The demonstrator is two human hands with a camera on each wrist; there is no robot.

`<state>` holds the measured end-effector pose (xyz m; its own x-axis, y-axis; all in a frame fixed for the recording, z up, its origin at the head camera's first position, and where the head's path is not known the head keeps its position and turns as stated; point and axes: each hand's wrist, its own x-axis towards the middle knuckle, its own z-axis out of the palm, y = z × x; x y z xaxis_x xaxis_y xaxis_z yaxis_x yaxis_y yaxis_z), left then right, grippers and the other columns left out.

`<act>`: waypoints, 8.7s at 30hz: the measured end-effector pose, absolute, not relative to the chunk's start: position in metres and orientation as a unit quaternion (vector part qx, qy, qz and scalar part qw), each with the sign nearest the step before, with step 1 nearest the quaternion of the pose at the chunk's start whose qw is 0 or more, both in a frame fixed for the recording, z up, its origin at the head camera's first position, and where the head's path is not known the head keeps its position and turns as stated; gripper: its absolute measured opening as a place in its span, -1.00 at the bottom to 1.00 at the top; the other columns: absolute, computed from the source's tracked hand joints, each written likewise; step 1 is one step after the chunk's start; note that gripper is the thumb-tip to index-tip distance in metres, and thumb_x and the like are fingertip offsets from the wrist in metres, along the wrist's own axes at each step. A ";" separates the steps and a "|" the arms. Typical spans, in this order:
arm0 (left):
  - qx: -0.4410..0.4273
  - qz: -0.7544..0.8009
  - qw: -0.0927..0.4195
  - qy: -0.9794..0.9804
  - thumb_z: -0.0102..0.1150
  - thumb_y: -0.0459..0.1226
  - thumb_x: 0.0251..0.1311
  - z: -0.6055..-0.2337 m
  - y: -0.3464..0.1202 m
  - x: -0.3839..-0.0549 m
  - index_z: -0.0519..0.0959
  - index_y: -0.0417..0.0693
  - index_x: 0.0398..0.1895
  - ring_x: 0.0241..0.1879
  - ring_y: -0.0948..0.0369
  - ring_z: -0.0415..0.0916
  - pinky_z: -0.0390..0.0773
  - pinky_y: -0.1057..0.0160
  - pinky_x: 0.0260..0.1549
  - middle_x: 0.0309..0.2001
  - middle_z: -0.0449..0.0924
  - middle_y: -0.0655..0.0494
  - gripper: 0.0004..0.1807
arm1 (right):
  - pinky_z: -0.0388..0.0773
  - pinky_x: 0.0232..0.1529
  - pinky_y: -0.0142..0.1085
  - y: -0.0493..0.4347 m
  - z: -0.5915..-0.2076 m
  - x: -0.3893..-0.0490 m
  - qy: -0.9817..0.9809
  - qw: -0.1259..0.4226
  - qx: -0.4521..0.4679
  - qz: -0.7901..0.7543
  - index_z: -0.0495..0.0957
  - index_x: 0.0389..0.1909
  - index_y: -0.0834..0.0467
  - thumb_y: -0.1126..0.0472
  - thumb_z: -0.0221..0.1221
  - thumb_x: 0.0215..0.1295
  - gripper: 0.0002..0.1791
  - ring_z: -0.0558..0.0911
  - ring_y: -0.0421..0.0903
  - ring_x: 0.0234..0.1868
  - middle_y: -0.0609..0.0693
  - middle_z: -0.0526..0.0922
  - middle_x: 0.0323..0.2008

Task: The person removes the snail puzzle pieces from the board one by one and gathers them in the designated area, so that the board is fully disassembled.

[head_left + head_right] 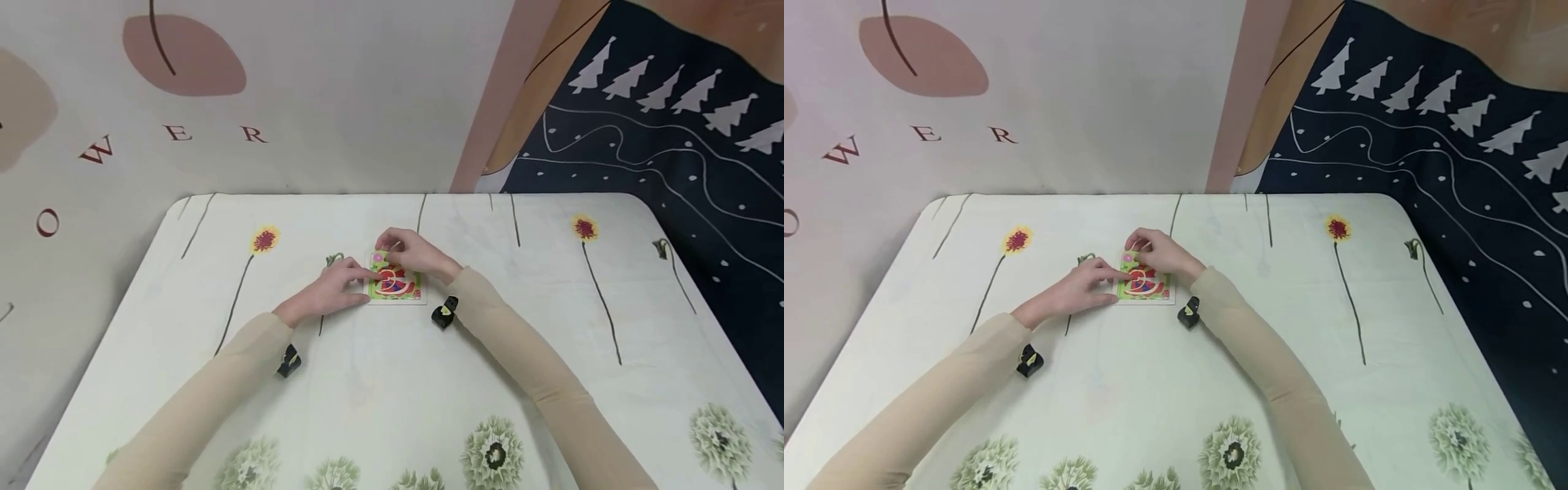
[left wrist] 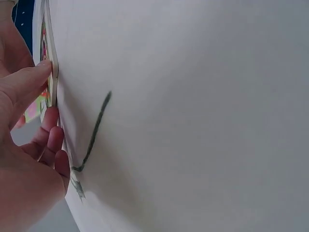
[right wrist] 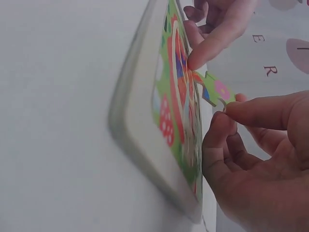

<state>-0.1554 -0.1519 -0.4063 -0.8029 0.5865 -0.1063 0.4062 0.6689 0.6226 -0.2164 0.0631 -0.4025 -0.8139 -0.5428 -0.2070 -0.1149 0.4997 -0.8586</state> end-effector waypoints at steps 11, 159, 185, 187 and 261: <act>0.272 0.321 0.150 0.895 0.40 -0.23 0.12 -0.413 -0.152 -0.166 0.60 0.00 0.23 -0.02 0.01 0.28 0.23 0.09 -0.03 -0.01 0.52 -0.14 -0.46 | 0.44 0.16 -0.10 0.097 -0.405 -0.215 0.841 0.196 -0.172 -0.474 0.54 0.05 0.20 0.32 0.07 0.41 -0.75 0.54 0.06 0.08 0.14 0.57 0.05; 0.311 0.326 0.183 0.874 0.36 -0.28 0.15 -0.416 -0.136 -0.178 0.60 0.02 0.22 -0.22 0.13 0.19 0.18 0.22 -0.21 -0.19 0.40 -0.03 -0.50 | 0.39 0.15 -0.12 0.086 -0.405 -0.230 0.863 0.241 -0.316 -0.313 0.58 0.14 0.11 0.53 -0.01 0.28 -0.51 0.42 0.03 0.13 0.17 0.48 0.17; 0.297 0.339 0.191 0.872 0.35 -0.27 0.17 -0.415 -0.135 -0.175 0.60 0.03 0.23 -0.19 0.12 0.19 0.17 0.22 -0.18 -0.15 0.41 -0.04 -0.51 | 0.47 0.13 -0.11 0.092 -0.405 -0.221 0.844 0.222 -0.261 -0.413 0.58 0.13 0.17 0.50 -0.04 0.35 -0.58 0.56 0.07 0.06 0.16 0.58 0.15; 0.296 0.337 0.191 0.873 0.35 -0.27 0.18 -0.415 -0.135 -0.175 0.60 0.04 0.23 -0.19 0.12 0.19 0.17 0.22 -0.18 -0.14 0.41 -0.04 -0.50 | 0.49 0.10 -0.14 0.093 -0.405 -0.222 0.843 0.223 -0.256 -0.417 0.58 0.13 0.17 0.49 -0.04 0.36 -0.58 0.57 0.07 0.05 0.17 0.59 0.12; 0.269 0.349 0.198 0.875 0.34 -0.25 0.20 -0.415 -0.137 -0.171 0.61 0.12 0.23 -0.15 0.12 0.18 0.18 0.20 -0.16 -0.10 0.42 0.01 -0.52 | 0.33 -0.13 -0.40 0.249 -0.389 -0.215 0.884 0.165 -0.112 -0.423 0.59 0.17 0.26 0.40 -0.06 0.41 -0.60 0.38 -0.08 -0.07 0.23 0.56 0.24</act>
<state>-0.1710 -0.1372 -0.4155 -0.7760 0.6103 -0.1591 0.3332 0.6109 0.7182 -0.2147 0.2491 -0.3892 -0.9206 -0.3373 -0.1966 -0.0589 0.6177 -0.7842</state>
